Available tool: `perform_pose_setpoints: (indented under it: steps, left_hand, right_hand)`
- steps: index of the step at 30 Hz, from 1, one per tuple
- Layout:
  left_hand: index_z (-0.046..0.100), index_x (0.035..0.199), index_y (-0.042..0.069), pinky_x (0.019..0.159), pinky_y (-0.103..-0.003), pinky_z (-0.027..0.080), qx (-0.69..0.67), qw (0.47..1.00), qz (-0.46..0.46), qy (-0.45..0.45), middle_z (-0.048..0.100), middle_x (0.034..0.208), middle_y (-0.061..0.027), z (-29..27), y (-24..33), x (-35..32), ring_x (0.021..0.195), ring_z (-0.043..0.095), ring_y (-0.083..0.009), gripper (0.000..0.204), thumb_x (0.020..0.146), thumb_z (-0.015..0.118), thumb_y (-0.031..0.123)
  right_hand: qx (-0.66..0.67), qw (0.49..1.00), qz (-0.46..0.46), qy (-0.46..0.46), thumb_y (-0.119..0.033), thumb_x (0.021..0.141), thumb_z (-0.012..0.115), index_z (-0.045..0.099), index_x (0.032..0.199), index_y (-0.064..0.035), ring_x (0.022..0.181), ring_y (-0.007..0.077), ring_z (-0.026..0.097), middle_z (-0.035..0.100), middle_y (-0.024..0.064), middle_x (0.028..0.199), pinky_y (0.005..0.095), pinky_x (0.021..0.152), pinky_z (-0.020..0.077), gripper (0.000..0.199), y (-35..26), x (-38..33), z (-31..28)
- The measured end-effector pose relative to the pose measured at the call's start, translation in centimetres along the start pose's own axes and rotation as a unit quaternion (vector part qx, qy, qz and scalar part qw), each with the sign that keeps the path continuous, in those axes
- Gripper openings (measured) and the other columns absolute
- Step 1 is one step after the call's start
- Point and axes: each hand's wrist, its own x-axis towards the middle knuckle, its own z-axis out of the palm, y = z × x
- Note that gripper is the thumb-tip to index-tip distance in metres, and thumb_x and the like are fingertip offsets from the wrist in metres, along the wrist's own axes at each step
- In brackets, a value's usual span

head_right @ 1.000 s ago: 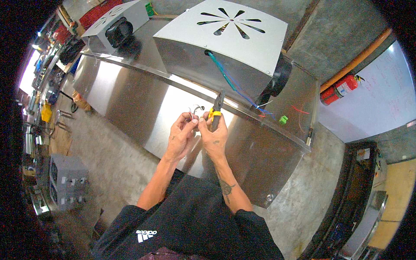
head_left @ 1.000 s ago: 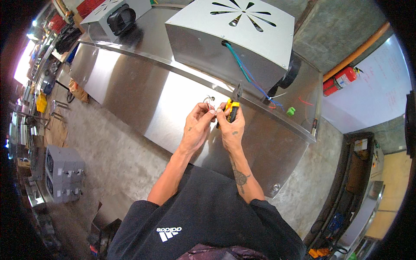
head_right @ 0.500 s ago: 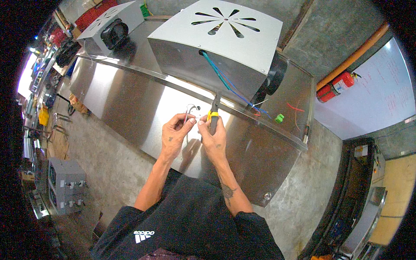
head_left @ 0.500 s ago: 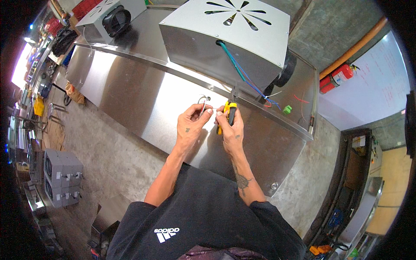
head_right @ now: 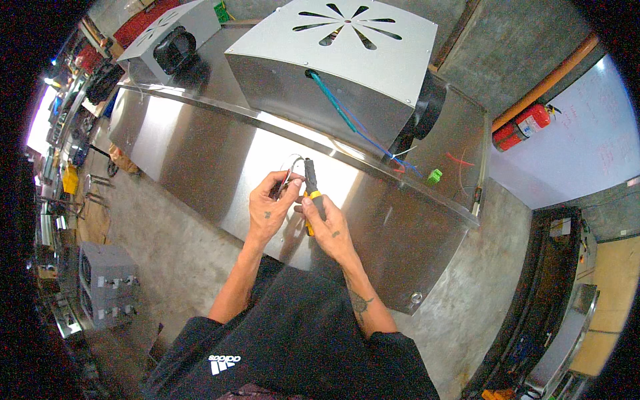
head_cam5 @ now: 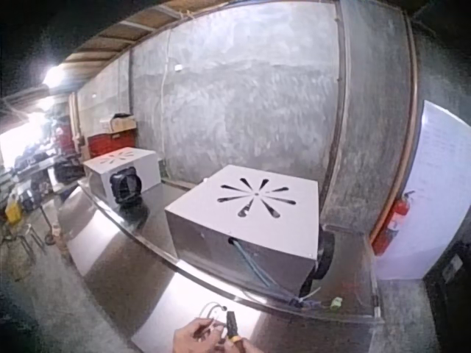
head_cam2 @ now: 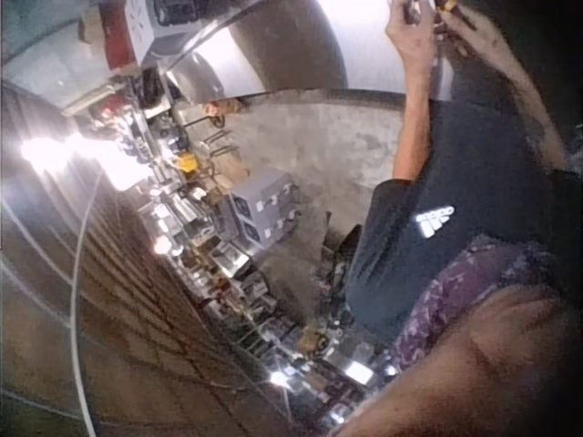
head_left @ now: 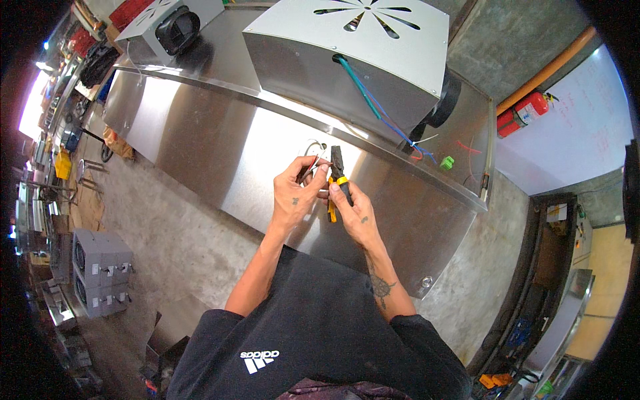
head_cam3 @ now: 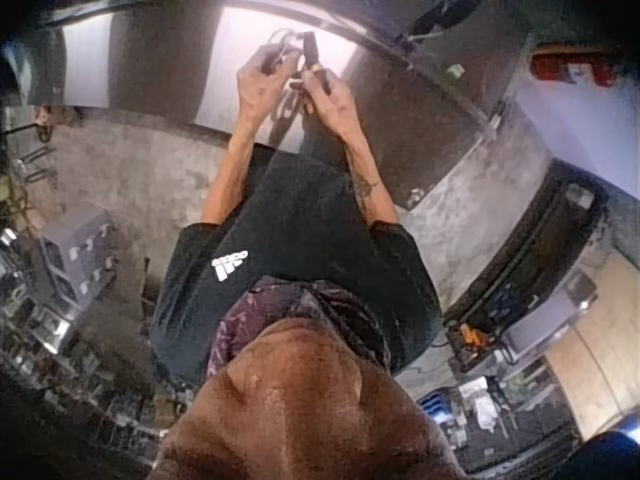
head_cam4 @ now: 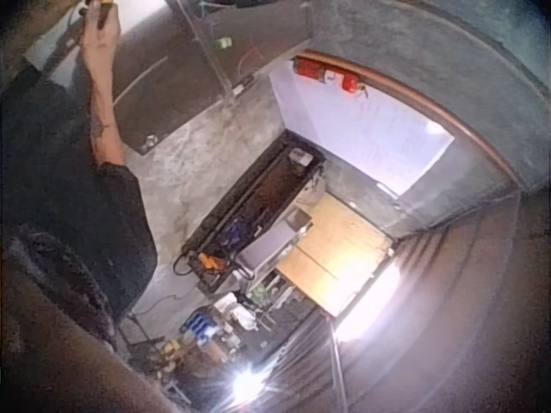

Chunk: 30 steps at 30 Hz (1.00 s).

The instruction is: The person strips wire insulation using pliers, inserts wires into a green terminal block, and secures them with a screwdriver. The person repeats this process for multiple wires on a stainless steel workbench.

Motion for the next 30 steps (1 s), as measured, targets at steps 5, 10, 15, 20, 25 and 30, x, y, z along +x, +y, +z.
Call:
perform_pose_setpoints:
  steps: [5, 10, 15, 20, 25, 30]
  left_hand:
    - [0.076, 0.116, 0.000, 0.065, -0.020, 0.045, 0.031, 0.999, -0.006, 0.015, 0.067, 0.086, 0.0044, -0.1, 0.5, -0.2, 0.076, 0.057, -0.0022, 0.019, 0.101, 0.077, 0.012]
    - [0.077, 0.115, 0.000, 0.064, -0.020, 0.043, 0.050, 0.998, 0.028, 0.020, 0.069, 0.088, 0.0041, 0.0, 0.3, -0.2, 0.073, 0.051, -0.0022, 0.020, 0.099, 0.079, 0.010]
    - [0.076, 0.116, -0.001, 0.065, -0.020, 0.045, 0.075, 0.994, 0.079, 0.023, 0.075, 0.096, 0.0007, -0.2, -0.8, 0.0, 0.074, 0.053, -0.0026, 0.021, 0.098, 0.080, 0.009]
    - [0.076, 0.117, -0.001, 0.067, -0.021, 0.047, 0.083, 0.993, 0.080, 0.019, 0.077, 0.102, -0.0006, -0.4, -1.4, 0.1, 0.076, 0.054, -0.0033, 0.022, 0.097, 0.080, 0.007]
    - [0.076, 0.116, -0.001, 0.068, -0.021, 0.047, 0.093, 0.992, 0.089, 0.018, 0.076, 0.101, -0.0002, -0.5, -1.8, 0.1, 0.077, 0.054, -0.0032, 0.022, 0.096, 0.080, 0.007]
    - [0.077, 0.114, -0.002, 0.066, -0.021, 0.046, 0.097, 0.992, 0.072, 0.019, 0.075, 0.097, 0.0006, -0.5, -1.1, -0.1, 0.076, 0.053, -0.0031, 0.021, 0.096, 0.080, 0.007]
  right_hand:
    - [-0.080, 0.997, -0.006, 0.000, -0.036, 0.112, 0.061, 0.066, 0.126, 0.0034, 0.098, 0.0161, 0.070, 0.078, 0.0145, 0.106, 0.0336, 0.084, 0.0551, 0.042, -0.6, -0.1, -0.1]
    - [-0.111, 0.994, -0.012, 0.013, -0.035, 0.112, 0.062, 0.068, 0.121, 0.0025, 0.091, 0.0158, 0.068, 0.077, 0.0133, 0.101, 0.0349, 0.082, 0.0547, 0.039, -0.5, -0.2, 0.1]
    - [-0.160, 0.986, -0.018, 0.030, -0.037, 0.110, 0.064, 0.068, 0.112, 0.0028, 0.081, 0.0174, 0.066, 0.074, 0.0159, 0.088, 0.0368, 0.075, 0.0544, 0.040, -0.9, -0.1, 0.1]
    - [-0.196, 0.979, -0.029, 0.038, -0.039, 0.109, 0.064, 0.067, 0.107, 0.0023, 0.077, 0.0222, 0.069, 0.072, 0.0194, 0.082, 0.0405, 0.070, 0.0529, 0.042, -1.0, -0.1, 0.2]
    - [-0.214, 0.976, -0.029, 0.040, -0.039, 0.109, 0.064, 0.066, 0.105, 0.0027, 0.071, 0.0278, 0.067, 0.070, 0.0217, 0.079, 0.0433, 0.068, 0.0519, 0.042, -1.3, -0.1, 0.3]
    - [-0.251, 0.967, -0.008, 0.042, -0.039, 0.109, 0.064, 0.062, 0.098, 0.0032, 0.072, 0.0304, 0.069, 0.069, 0.0238, 0.079, 0.0447, 0.068, 0.0522, 0.044, -1.7, -0.1, 0.4]
